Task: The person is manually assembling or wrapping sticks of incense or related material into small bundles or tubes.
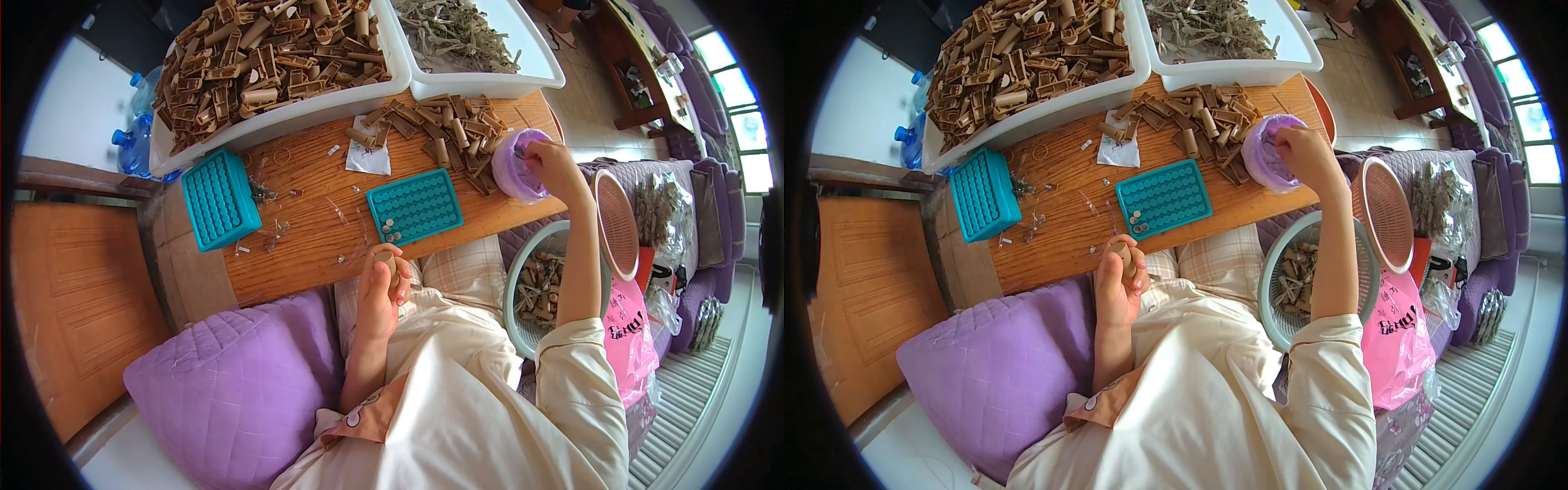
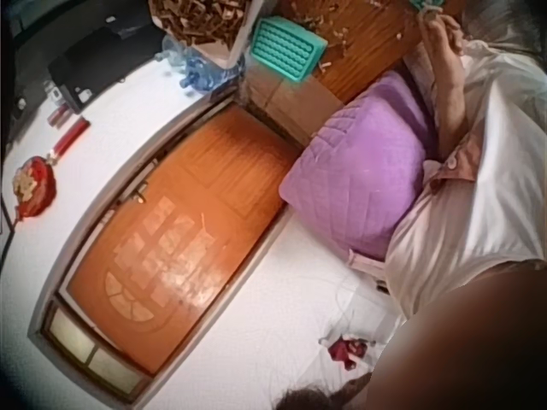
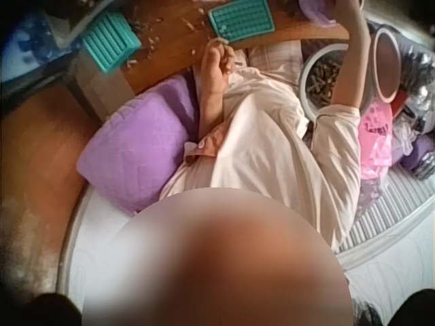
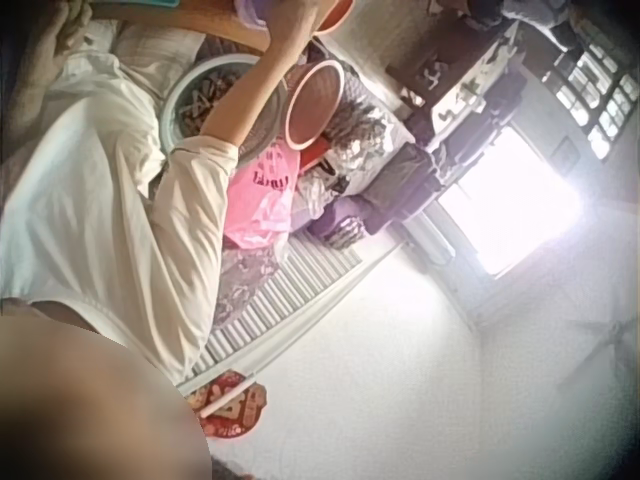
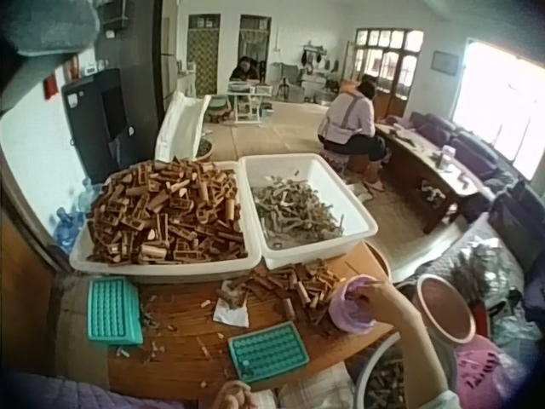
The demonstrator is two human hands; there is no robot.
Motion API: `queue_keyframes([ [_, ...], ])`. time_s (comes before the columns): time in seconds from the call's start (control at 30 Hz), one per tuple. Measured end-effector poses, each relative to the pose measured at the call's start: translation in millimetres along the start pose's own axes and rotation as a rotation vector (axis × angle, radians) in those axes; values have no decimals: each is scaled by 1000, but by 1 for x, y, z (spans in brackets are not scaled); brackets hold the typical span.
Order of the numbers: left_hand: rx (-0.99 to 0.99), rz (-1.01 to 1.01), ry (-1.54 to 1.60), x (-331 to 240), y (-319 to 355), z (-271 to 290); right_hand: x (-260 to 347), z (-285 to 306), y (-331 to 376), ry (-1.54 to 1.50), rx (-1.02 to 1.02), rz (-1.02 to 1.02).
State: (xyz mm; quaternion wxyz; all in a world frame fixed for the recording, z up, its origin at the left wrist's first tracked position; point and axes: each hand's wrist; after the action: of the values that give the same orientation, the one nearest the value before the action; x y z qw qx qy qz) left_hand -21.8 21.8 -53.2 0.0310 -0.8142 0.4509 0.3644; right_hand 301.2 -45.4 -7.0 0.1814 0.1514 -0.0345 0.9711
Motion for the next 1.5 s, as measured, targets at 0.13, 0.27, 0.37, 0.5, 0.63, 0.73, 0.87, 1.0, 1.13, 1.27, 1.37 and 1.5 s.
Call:
queue_keyframes([
  [0.13, -4, 78, 252, -1, -1, 0, 4, 14, 4, -502, -59, -213],
  [0.27, 36, 197, 365, -1, -1, 5, 15, 18, 12, -763, -149, -420],
  [0.37, 37, 273, 501, -1, 0, -4, 32, 15, 21, -882, -153, -381],
  [0.5, 132, 372, 754, 2, 6, 0, 112, -12, 33, -1074, -122, 38],
  [0.63, 100, 434, 613, 2, 5, -9, 160, -34, 57, -1144, -34, 128],
  [0.73, 167, 308, 402, 7, 2, -10, 162, -48, 58, -883, -165, 332],
  [0.87, 71, 282, 241, 20, 4, -5, 164, -42, 61, -872, -166, 297],
  [1.0, 93, 302, 186, 8, 9, -19, 162, -31, 67, -811, -152, 264],
  [1.13, 132, 303, 234, 12, 8, -16, 159, -29, 70, -743, -176, 307],
  [1.27, 57, 305, 272, 14, 8, -23, 163, -28, 70, -750, -184, 268],
  [1.37, 6, 335, 245, 14, 9, -22, 163, -28, 71, -732, -191, 264],
  [1.5, -119, 323, 235, 17, 8, -32, 161, -39, 72, -740, -185, 225],
])
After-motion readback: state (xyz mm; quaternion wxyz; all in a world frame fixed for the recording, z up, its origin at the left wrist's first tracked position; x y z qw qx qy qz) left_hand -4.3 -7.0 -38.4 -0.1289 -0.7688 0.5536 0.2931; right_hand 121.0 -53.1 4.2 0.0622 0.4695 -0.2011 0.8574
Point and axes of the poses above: each hand's wrist, its own y-axis away from the middle knuckle, its own z-axis out of the back of the hand, x = y × z, and after that the axes turned 6 degrees about z, right-handed
